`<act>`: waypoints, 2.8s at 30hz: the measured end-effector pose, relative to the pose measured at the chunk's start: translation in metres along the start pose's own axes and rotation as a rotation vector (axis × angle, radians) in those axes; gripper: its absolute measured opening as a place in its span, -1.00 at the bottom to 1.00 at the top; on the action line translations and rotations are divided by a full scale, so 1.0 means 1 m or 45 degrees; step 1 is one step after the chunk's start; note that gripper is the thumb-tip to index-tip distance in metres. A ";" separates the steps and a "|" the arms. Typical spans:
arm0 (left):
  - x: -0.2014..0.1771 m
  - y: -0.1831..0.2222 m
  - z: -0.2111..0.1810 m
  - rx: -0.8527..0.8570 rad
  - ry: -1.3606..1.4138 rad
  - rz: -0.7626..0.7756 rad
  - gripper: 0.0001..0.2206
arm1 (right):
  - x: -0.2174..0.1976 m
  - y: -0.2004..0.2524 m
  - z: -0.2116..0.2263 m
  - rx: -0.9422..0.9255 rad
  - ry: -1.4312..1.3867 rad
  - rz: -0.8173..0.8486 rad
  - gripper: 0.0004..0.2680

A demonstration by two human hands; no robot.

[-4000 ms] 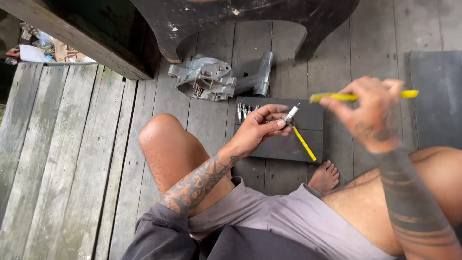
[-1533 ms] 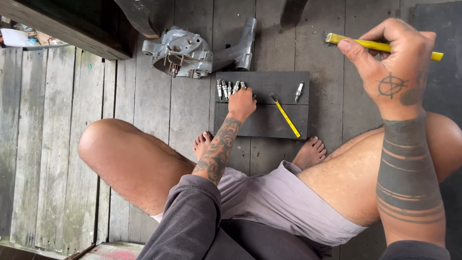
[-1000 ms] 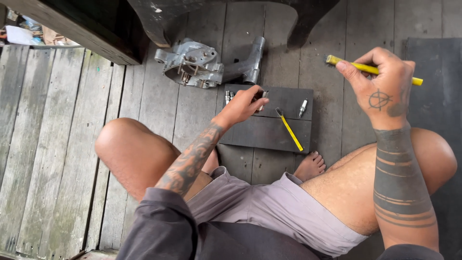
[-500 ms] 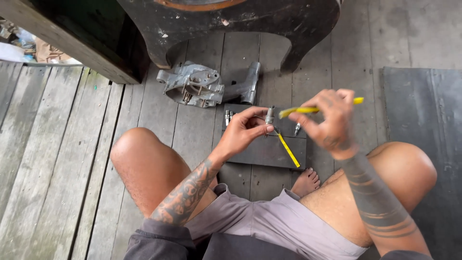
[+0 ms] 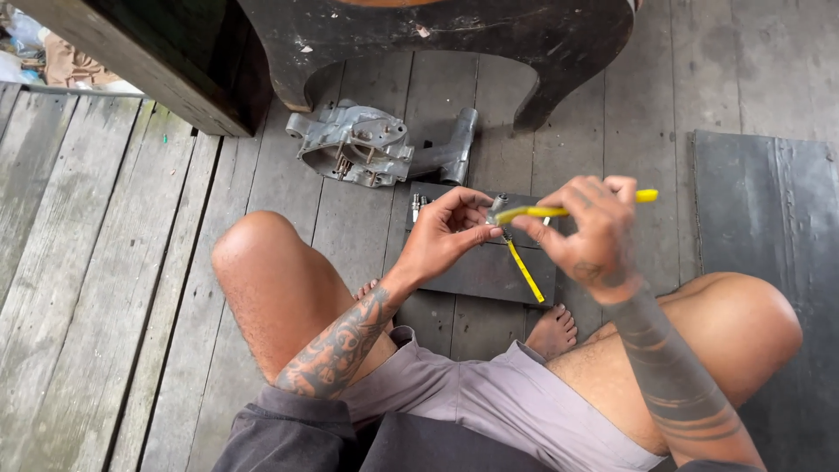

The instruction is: Cleaning a motorcycle spark plug using a wire brush to remove carbon buildup from the electrode.

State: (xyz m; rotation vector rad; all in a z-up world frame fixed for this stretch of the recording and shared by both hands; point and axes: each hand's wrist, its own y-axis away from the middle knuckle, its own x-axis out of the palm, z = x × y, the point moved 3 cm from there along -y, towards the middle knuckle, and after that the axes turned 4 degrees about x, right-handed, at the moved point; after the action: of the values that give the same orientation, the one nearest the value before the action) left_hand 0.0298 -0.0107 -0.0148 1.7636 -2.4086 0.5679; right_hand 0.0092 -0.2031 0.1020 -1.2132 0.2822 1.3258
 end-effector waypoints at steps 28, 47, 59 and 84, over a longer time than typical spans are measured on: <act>0.021 0.001 0.006 0.077 0.007 -0.163 -0.65 | -0.019 0.012 -0.014 0.074 -0.024 -0.022 -0.76; 0.025 0.003 -0.003 -0.014 0.202 -0.046 -0.68 | -0.019 0.013 -0.019 0.066 -0.072 -0.018 -0.75; 0.025 0.003 -0.008 -0.022 0.213 -0.019 -0.70 | -0.024 0.011 -0.029 0.068 0.063 -0.006 -0.74; 0.026 0.007 0.001 -0.114 0.364 0.081 -0.69 | -0.014 0.012 -0.008 -0.058 0.062 -0.015 -0.76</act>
State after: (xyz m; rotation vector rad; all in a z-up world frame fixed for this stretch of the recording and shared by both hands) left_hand 0.0146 -0.0322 -0.0096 1.4636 -2.2606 0.6582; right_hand -0.0014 -0.2199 0.1039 -1.2848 0.2801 1.3000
